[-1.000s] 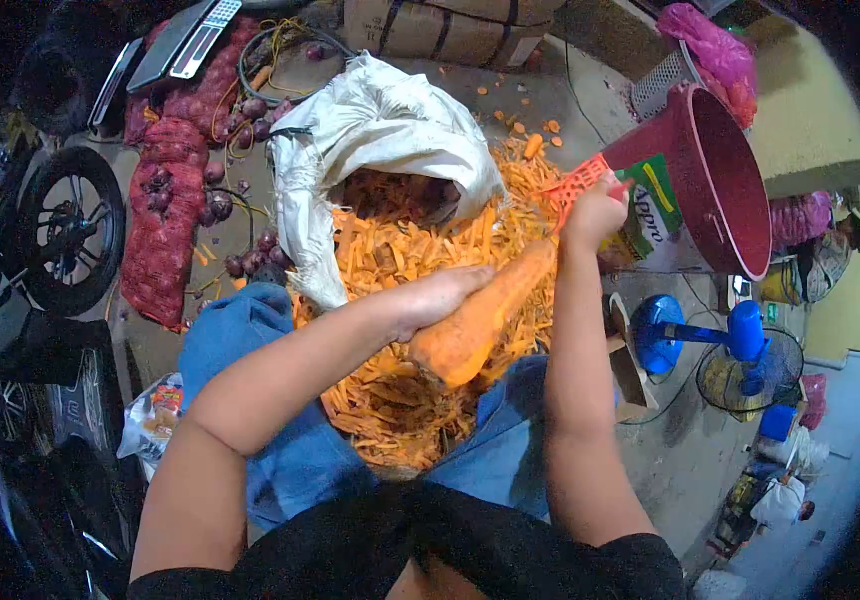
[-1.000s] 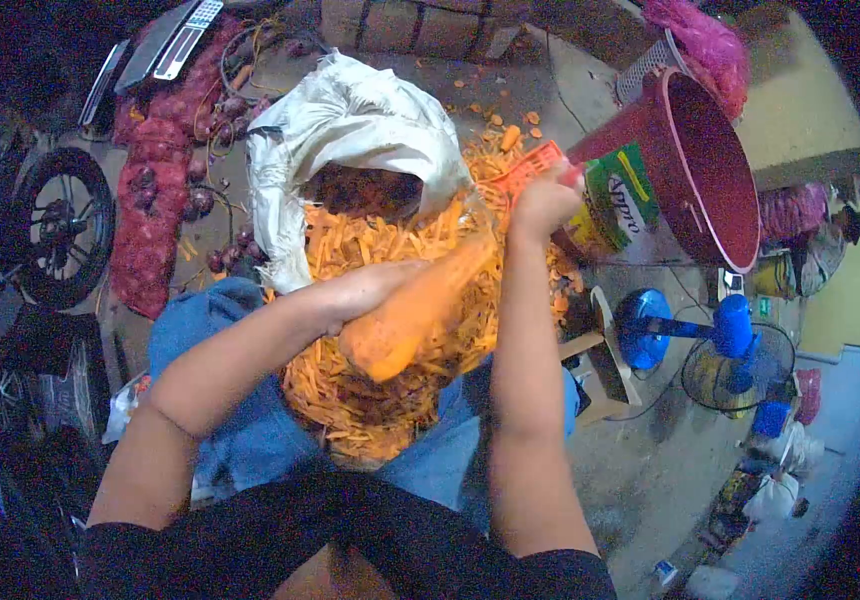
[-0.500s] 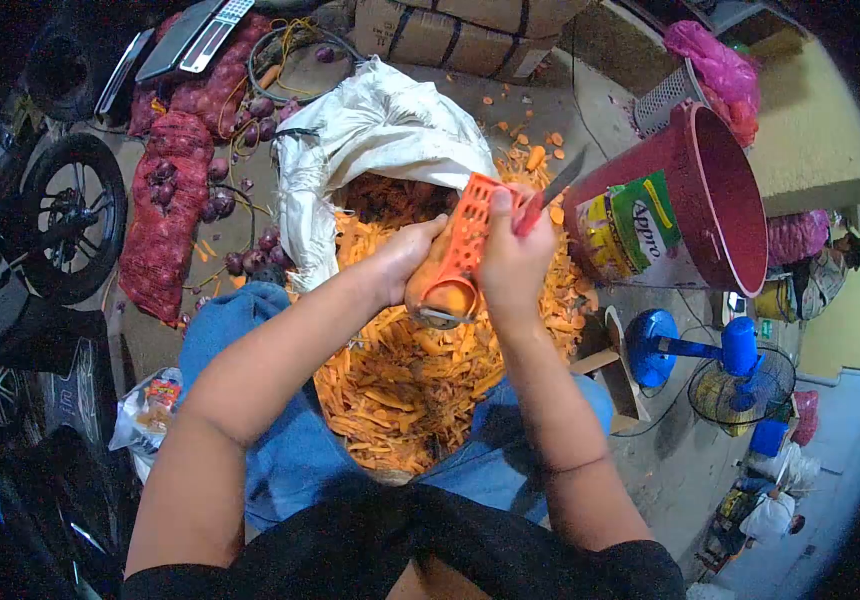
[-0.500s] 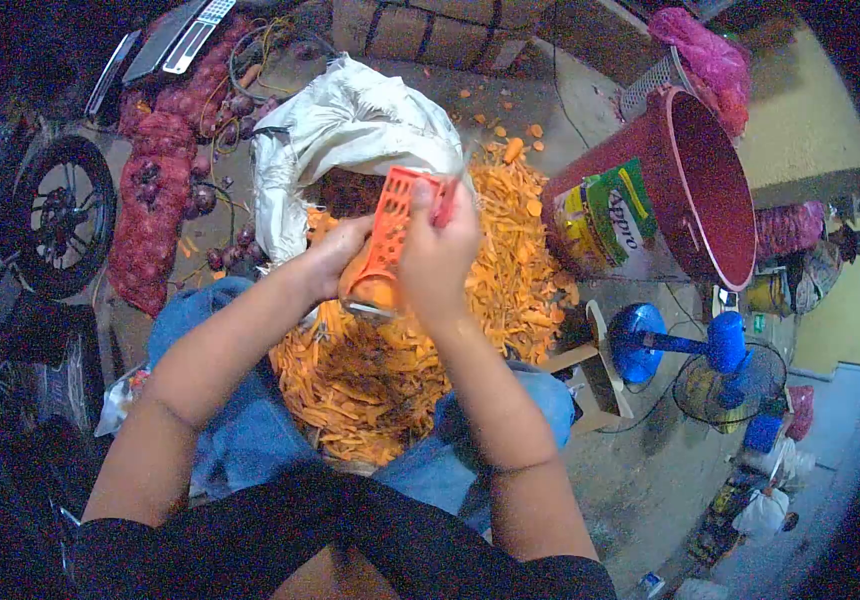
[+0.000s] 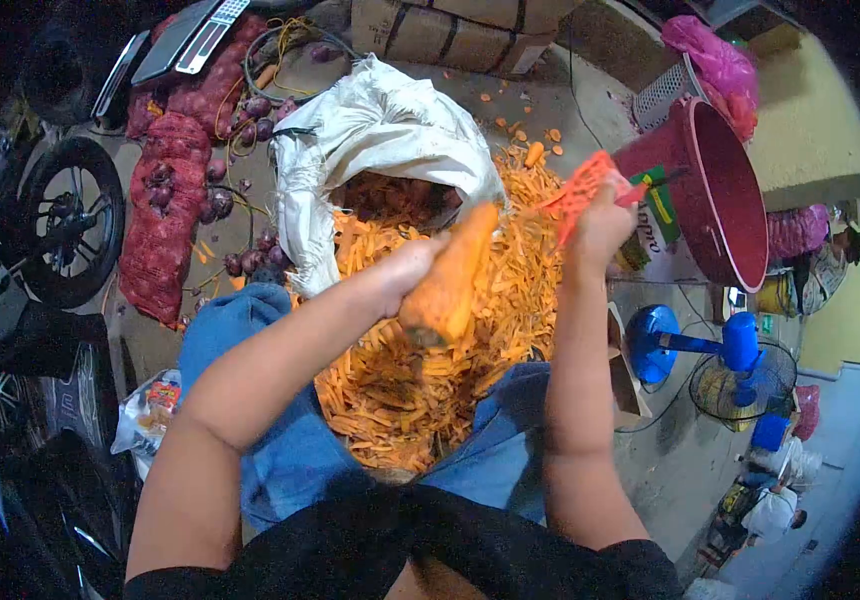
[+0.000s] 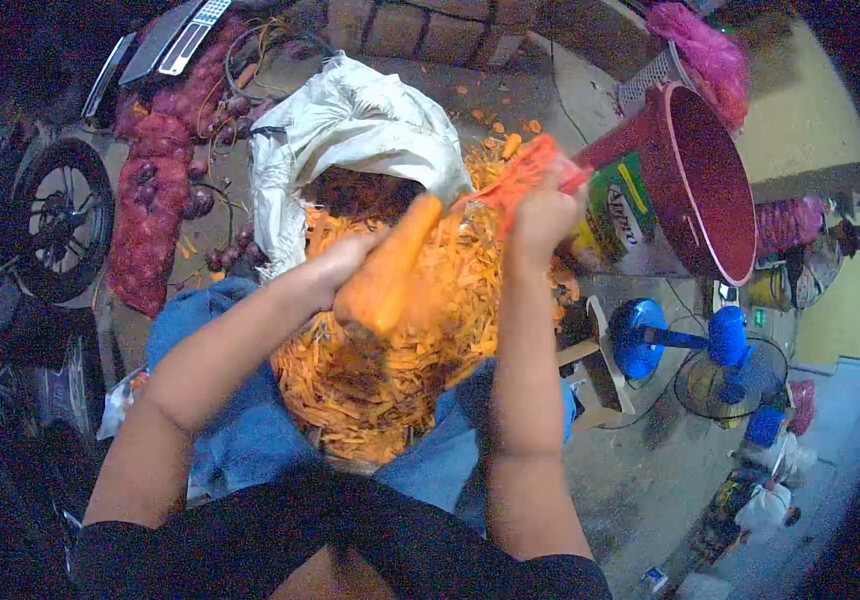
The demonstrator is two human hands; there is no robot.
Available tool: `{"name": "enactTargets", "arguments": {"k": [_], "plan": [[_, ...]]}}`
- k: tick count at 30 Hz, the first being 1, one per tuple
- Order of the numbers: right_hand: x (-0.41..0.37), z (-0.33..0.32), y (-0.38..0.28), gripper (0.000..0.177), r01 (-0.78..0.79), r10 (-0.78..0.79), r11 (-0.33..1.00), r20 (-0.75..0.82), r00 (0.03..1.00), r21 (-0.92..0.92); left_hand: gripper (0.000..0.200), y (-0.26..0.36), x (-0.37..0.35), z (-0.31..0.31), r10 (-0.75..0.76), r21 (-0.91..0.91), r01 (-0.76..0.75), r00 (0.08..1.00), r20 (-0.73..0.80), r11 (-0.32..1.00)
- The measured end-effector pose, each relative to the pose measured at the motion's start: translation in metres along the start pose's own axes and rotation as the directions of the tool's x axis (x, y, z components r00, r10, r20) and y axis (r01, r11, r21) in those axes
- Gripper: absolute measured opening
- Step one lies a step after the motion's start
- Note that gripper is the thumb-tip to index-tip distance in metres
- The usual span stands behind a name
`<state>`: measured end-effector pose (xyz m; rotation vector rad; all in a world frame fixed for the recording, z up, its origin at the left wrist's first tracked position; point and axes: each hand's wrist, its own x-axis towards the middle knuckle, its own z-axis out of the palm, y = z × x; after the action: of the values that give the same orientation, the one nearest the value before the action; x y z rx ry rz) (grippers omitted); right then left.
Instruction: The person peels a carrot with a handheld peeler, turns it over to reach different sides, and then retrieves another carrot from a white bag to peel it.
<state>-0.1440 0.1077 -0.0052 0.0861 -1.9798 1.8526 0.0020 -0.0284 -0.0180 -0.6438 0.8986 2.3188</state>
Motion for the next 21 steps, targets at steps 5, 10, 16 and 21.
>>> {"name": "enactTargets", "arguments": {"k": [5,10,16,21], "plan": [[-0.072,0.022,-0.044,0.015,-0.169,0.153,0.986,0.423,0.893,0.000,0.040,0.012,0.006,-0.004,0.119,-0.132,-0.127,0.990,-0.070,0.983],[-0.038,0.006,-0.010,0.017,-0.021,0.032,0.999,0.308,0.951,-0.039,0.038,0.018,0.000,-0.008,0.100,-0.094,-0.102,0.995,-0.016,0.990],[-0.023,-0.003,-0.011,0.017,-0.165,0.155,0.985,0.172,0.973,0.044,0.037,0.019,-0.004,-0.007,0.130,-0.139,-0.130,0.991,-0.009,0.982],[-0.067,0.022,-0.041,0.018,-0.396,0.318,0.885,0.302,0.899,0.246,0.039,0.014,0.006,-0.007,0.229,-0.326,-0.179,0.965,0.124,0.928]]}}
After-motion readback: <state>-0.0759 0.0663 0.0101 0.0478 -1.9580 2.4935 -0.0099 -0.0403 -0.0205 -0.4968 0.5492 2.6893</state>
